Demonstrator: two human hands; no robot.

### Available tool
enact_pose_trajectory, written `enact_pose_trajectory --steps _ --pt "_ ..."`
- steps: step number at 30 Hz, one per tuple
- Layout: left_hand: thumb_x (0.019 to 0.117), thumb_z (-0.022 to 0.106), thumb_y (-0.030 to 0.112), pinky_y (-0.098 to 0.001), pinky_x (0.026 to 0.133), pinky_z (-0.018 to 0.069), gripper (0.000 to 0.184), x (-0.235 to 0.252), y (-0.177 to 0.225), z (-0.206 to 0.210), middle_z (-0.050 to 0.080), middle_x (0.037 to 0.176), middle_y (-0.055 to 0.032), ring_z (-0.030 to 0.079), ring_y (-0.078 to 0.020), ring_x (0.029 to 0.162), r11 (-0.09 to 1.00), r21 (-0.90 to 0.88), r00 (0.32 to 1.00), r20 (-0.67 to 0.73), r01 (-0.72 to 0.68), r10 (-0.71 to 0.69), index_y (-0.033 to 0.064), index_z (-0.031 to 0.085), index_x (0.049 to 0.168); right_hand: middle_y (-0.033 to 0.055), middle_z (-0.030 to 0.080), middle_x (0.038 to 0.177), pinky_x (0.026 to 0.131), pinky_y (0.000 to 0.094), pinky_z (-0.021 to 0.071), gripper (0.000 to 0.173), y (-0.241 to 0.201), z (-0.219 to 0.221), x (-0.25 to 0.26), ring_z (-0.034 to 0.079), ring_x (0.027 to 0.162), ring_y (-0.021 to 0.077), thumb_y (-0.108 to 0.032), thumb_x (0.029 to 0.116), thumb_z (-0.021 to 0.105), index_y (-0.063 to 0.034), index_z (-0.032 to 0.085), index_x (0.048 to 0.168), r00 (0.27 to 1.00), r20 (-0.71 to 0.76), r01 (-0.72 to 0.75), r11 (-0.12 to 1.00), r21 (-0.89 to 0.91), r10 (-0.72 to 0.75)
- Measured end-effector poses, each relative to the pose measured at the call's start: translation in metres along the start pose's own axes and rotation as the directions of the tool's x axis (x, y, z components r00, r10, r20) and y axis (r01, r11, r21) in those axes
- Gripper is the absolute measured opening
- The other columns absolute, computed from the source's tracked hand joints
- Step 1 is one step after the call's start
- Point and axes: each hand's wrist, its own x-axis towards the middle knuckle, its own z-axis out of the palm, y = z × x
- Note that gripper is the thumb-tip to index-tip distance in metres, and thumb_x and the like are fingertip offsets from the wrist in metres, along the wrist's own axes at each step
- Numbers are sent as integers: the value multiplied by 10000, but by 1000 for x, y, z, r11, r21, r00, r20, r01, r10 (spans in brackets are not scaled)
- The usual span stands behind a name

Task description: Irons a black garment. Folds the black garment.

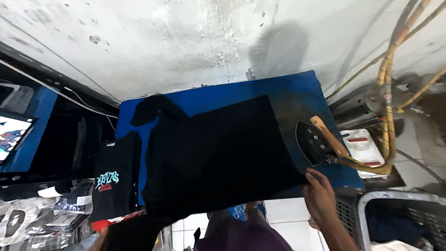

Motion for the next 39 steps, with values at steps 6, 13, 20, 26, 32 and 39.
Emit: enact_pose_trajectory --steps 6,13,20,26,32,39 --pt "1112 319 377 -304 765 611 349 155 83 102 710 1015 34 698 -72 906 951 -300 996 68 76 -58 160 574 1209 64 662 953 654 266 589 236 -15 88 75 672 725 114 -154 1077 506 -8 543 1259 998 -57 0 1000 14 1" --pt "1100 363 172 -476 1022 518 393 217 8 118 648 1295 -231 635 -316 1203 617 582 846 315 -530 430 -88 577 1301 219 656 1281 1014 459 533 377 40 104 84 654 1174 311 -227 1064 495 23 631 1313 853 294 478 419 -772 -431" --pt "1087 228 396 -595 1222 242 621 238 -102 57 410 1608 -151 358 -356 1503 70 814 749 491 -576 445 22 437 1537 202 246 1681 1241 653 119 776 92 98 85 214 1566 377 -564 1060 203 -29 274 1617 774 552 518 -190 -834 -311" --pt "1100 270 353 -605 1224 236 560 243 -90 34 481 1558 -153 390 -350 1485 335 696 756 471 -635 455 21 556 1448 263 225 1668 1221 677 149 753 76 116 69 213 1548 450 -510 1068 275 27 283 1596 831 503 478 -157 -864 -240" --pt "1091 416 209 -541 990 521 377 210 -47 6 726 1114 -185 681 -359 1082 568 746 931 198 -347 308 -14 704 1190 291 502 1476 1120 612 413 396 75 211 -12 483 1369 479 -162 1033 503 44 592 1358 755 580 634 113 -765 -304" --pt "1013 616 365 -538 1053 470 430 230 -37 45 658 1253 -213 597 -384 1224 480 840 954 298 -253 -19 -6 679 1220 269 454 1540 1151 580 396 464 112 245 -39 452 1420 449 -203 1021 501 44 558 1409 664 670 728 83 -680 -332"
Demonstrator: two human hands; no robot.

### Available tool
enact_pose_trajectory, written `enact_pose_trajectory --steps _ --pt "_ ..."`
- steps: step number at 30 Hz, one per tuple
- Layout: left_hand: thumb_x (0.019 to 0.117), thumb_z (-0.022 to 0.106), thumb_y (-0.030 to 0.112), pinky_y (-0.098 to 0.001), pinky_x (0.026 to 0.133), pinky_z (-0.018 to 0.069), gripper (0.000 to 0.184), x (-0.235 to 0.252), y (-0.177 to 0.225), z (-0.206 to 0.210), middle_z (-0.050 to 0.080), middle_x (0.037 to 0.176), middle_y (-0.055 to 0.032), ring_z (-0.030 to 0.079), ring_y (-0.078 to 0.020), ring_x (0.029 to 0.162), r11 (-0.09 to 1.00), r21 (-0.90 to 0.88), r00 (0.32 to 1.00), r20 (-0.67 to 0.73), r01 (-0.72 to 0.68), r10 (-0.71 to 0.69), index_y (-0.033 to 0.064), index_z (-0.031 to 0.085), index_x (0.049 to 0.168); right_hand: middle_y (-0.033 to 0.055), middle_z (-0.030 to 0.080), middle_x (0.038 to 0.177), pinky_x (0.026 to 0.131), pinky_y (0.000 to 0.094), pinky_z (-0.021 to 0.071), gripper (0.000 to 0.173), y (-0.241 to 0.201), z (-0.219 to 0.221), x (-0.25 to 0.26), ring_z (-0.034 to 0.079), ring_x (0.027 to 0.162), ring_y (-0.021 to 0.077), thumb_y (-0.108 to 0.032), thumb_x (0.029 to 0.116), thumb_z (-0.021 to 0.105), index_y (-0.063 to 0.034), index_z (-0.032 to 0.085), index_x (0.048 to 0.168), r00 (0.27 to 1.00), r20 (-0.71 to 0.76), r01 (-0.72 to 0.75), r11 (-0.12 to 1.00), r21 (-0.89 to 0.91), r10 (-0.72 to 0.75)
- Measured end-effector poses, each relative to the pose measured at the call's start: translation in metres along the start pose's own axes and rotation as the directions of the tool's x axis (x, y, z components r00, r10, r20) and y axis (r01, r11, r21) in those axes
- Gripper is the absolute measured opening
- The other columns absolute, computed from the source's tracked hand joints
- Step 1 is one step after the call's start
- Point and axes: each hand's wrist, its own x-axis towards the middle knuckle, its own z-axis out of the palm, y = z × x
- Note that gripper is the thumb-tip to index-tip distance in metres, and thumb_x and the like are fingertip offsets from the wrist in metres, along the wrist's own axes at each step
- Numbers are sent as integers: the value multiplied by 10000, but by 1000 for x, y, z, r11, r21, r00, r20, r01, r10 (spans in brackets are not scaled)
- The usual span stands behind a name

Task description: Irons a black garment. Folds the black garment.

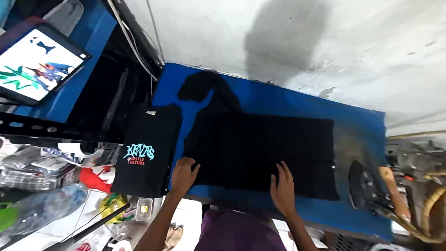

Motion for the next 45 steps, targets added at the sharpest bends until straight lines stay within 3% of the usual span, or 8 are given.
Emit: enact_pose_trajectory --steps 6,10,14,19,27,32,37,45 --pt "1036 594 219 -510 923 552 315 19 14 -28 688 1140 -209 693 -329 1031 979 -176 983 -171 -100 69 -17 611 1245 282 274 1644 1194 709 185 772 58 0 -6 251 1531 465 -523 1058 311 57 329 1567 992 -31 -129 959 -251 125" --pt "1017 578 141 -570 1042 469 335 16 10 -9 616 1336 -222 586 -401 1254 998 12 973 -224 -59 60 -4 599 1319 273 251 1656 1187 736 122 822 74 13 -10 218 1545 456 -553 1043 299 58 261 1591 990 -17 -137 930 -340 140" --pt "1031 466 163 -574 1037 466 330 -20 22 37 627 1369 -182 582 -392 1283 945 220 778 -539 -241 324 7 675 1234 267 220 1669 1183 751 89 865 79 11 -11 189 1555 451 -604 1038 272 51 233 1602 987 7 -153 939 -307 163" --pt "1071 351 238 -567 1163 370 459 -18 11 72 551 1488 -167 494 -373 1402 915 251 771 -494 -315 401 7 602 1379 257 516 1471 1049 661 412 553 10 -19 14 506 1343 462 -350 1005 551 -20 540 1448 990 -42 -142 984 -109 138" --pt "1077 315 341 -549 1180 331 543 4 -11 96 474 1558 -166 453 -369 1435 948 244 780 -544 -204 308 18 530 1457 150 611 1407 1059 555 475 554 -106 2 65 592 1300 317 -397 1023 585 -121 489 1493 651 732 -236 970 -56 201" --pt "1054 410 409 -551 1168 348 625 2 -12 93 368 1612 -222 415 -408 1452 959 145 758 -589 -244 282 1 437 1526 123 697 1245 924 528 549 257 -36 -80 104 661 1159 326 -205 998 594 -122 730 1199 955 292 119 962 -244 -44" --pt "960 620 220 -541 1174 363 623 0 -14 87 436 1537 -287 436 -449 1422 961 29 740 -631 -276 231 -27 449 1505 232 670 1116 820 613 513 186 77 -162 145 638 1065 448 1 910 660 -5 700 1092 961 19 248 825 -507 -277" --pt "800 586 -50 -603 1082 414 206 -12 -32 83 647 1126 -312 582 -524 1157 926 96 724 -596 -365 347 -89 667 985 260 681 1105 829 626 526 168 180 -142 54 654 1048 481 19 899 628 29 705 1049 978 -13 176 857 -484 -209"
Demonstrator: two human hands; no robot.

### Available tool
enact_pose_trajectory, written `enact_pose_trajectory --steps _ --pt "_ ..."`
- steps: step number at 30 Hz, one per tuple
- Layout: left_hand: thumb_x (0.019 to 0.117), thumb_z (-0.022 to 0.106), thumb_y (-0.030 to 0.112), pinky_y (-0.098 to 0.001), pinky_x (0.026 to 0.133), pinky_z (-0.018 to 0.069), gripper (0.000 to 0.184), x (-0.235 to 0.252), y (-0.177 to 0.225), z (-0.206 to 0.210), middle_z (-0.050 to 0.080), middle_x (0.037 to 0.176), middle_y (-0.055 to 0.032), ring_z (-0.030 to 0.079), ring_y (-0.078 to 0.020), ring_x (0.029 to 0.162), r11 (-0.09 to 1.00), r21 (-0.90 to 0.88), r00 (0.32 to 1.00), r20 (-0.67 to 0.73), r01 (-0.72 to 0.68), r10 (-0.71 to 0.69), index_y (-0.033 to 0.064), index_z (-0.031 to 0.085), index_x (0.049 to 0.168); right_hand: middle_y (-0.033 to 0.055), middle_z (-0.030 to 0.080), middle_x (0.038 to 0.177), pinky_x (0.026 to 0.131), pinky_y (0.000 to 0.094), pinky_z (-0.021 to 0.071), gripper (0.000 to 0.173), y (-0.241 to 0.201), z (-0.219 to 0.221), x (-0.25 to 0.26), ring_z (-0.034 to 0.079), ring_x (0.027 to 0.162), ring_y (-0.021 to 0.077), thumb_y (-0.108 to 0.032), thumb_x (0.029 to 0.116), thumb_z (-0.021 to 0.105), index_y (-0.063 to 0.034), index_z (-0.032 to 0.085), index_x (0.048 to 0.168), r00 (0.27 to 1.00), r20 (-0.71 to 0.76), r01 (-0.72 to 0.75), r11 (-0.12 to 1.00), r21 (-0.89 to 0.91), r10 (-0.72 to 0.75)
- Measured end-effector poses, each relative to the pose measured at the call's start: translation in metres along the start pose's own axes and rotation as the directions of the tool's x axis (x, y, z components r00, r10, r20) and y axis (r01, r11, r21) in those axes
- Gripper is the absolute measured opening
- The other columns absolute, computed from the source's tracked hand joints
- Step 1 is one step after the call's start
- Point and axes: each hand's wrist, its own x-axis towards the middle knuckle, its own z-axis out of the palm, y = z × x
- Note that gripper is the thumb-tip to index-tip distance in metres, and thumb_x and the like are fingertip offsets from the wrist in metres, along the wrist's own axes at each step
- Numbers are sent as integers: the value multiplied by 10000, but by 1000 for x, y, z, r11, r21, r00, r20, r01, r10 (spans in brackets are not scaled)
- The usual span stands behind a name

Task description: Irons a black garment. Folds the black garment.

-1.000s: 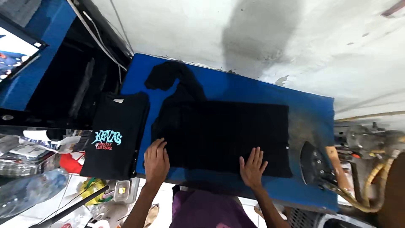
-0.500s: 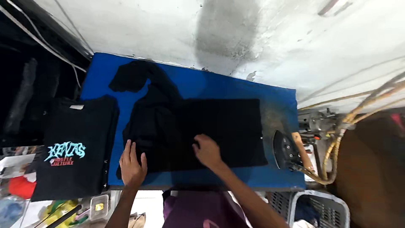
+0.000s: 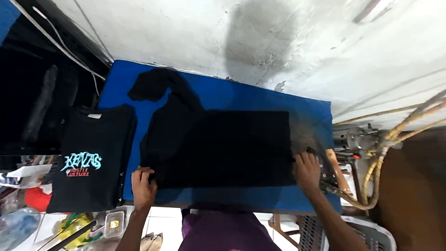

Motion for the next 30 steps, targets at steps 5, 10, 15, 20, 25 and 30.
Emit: enact_pose_trajectory --steps 5,10,15,20,25,30 --pt "805 557 -33 -584 1015 459 193 4 6 -18 641 1115 -287 591 -490 1121 999 45 992 128 -28 22 -55 692 943 238 670 1179 880 614 521 282 -9 38 -64 640 1107 461 100 865 629 -29 725 1097 995 96 -47 994 96 38" --pt "848 539 -11 -595 1004 460 213 9 14 -26 642 1128 -284 592 -488 1116 996 92 983 185 -9 -8 -48 702 979 235 658 1215 881 595 524 332 -6 43 -72 634 1115 454 68 859 579 -40 721 1140 989 -33 -134 972 193 143" --pt "856 525 -29 -633 1023 437 291 9 23 -29 635 1190 -305 580 -522 1148 988 153 980 201 -12 -19 -56 692 1093 249 659 1207 963 560 518 277 4 33 -46 630 1130 435 -66 981 524 5 698 1184 913 -24 -368 846 385 407" --pt "895 601 23 -679 1001 428 307 2 33 -41 607 1234 -340 561 -564 1162 962 264 979 169 68 -115 -58 670 1183 255 599 1336 1014 623 455 447 24 29 -5 531 1284 461 -425 1038 559 -54 703 1240 862 372 -465 827 316 343" --pt "941 689 132 -697 954 444 318 -11 32 -54 602 1184 -376 564 -595 1120 923 337 962 130 186 -241 -63 675 1192 232 602 1321 1048 631 418 357 36 20 12 497 1301 457 -365 965 707 -50 727 1131 826 526 -407 860 308 203" --pt "1011 638 230 -701 924 478 352 -14 39 -65 641 1152 -353 619 -553 1088 856 388 881 188 341 -435 -63 681 1202 279 638 1211 971 690 443 260 53 26 17 556 1184 520 -258 1000 666 -23 752 1070 927 230 -364 862 354 297"
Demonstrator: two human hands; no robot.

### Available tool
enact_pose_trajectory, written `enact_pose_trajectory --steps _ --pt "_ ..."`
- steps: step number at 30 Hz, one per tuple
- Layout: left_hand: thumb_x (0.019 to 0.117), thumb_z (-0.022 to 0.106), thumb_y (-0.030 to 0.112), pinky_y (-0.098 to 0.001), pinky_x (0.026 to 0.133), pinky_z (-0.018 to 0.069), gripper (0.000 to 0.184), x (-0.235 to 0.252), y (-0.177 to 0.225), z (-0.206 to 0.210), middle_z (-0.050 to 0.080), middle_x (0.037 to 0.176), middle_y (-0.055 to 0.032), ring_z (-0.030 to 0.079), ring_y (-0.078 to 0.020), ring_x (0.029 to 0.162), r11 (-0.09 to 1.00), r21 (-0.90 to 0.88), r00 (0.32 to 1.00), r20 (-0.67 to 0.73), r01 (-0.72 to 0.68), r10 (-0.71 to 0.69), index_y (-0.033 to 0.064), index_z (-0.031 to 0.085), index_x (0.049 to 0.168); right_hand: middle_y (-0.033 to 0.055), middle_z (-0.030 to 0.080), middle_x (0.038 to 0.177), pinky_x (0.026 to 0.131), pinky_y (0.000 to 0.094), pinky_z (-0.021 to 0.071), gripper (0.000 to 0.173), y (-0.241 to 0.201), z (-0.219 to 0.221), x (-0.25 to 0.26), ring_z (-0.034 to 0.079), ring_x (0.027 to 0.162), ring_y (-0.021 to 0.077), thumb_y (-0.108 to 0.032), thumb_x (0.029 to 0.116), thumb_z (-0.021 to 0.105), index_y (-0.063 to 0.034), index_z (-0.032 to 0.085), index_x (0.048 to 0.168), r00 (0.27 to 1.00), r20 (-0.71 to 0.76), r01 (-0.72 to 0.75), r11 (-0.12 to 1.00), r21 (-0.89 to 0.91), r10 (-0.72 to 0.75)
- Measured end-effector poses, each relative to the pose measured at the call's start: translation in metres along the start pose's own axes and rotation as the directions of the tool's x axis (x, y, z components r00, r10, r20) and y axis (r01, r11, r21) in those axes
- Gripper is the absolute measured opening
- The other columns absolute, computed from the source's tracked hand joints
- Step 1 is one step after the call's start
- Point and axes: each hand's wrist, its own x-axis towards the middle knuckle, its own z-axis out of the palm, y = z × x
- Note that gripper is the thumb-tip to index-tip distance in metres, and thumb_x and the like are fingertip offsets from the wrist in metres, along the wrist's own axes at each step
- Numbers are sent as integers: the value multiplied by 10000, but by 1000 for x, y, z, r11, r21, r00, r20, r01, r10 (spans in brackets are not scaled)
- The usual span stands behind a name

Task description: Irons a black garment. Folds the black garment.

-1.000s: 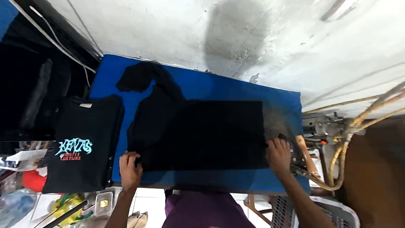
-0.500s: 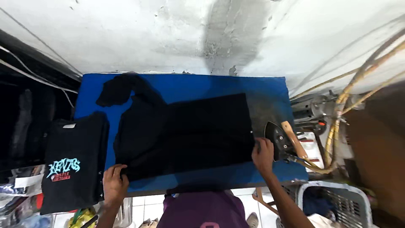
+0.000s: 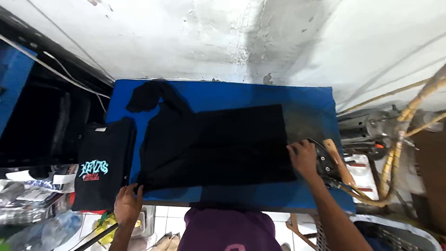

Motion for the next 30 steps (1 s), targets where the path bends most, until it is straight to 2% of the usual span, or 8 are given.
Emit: enact_pose_trajectory --steps 4,8,11,17,20,22,26,30 --pt "1036 602 360 -733 829 476 497 -2 4 -10 694 972 -319 669 -527 920 979 -63 964 199 192 -176 4 581 1382 295 584 1337 1033 718 397 334 -1 -25 -14 515 1279 528 -295 1013 619 -36 703 1205 990 -141 -29 997 -73 19" --pt "1040 607 189 -440 676 613 514 -18 -7 -6 724 1006 -211 727 -257 734 815 -452 913 347 363 -214 -21 432 1476 353 512 1399 991 789 353 502 36 -56 -46 466 1290 602 -346 993 601 1 595 1355 939 -327 -157 978 -140 104" --pt "1056 551 123 -378 763 629 372 -17 -23 1 728 1061 -204 750 -216 831 706 -617 933 300 349 -198 -91 504 1357 431 444 1407 963 817 339 695 65 -55 -59 433 1292 652 -447 989 605 74 475 1429 952 -221 -258 942 -214 211" --pt "1078 523 238 -563 894 555 364 5 -44 -7 738 1032 -205 729 -337 927 915 -327 962 214 236 -172 -40 608 1297 385 586 1278 911 735 474 577 63 -78 -44 613 1137 554 -257 1013 619 54 425 1459 869 95 -483 874 -49 486" --pt "1066 542 310 -608 884 536 398 10 -40 -5 737 1005 -204 719 -372 926 930 -229 939 260 287 -225 -8 631 1287 113 678 921 649 356 578 411 23 -101 -47 656 708 165 -107 912 716 41 565 1264 795 236 -606 749 269 559" --pt "1057 559 310 -595 850 548 395 10 -37 -5 737 979 -197 720 -361 891 905 -255 925 264 340 -274 -8 634 1278 30 662 774 536 257 564 193 -10 -105 -54 640 584 97 -91 987 600 -8 564 1157 779 377 -626 599 499 501" --pt "1049 579 284 -529 773 588 403 10 -32 0 729 932 -196 725 -312 794 822 -377 899 272 428 -343 -34 600 1295 10 656 781 467 211 516 252 -101 -72 -85 601 551 70 -248 1041 392 -87 585 1064 823 527 -568 309 763 211" --pt "1014 653 289 -476 709 609 474 10 -34 8 725 870 -163 723 -259 714 725 -475 867 268 499 -421 -55 531 1317 25 568 690 453 281 496 464 -240 -5 -101 533 502 112 -397 1065 531 -39 480 1356 814 566 -548 500 671 133"
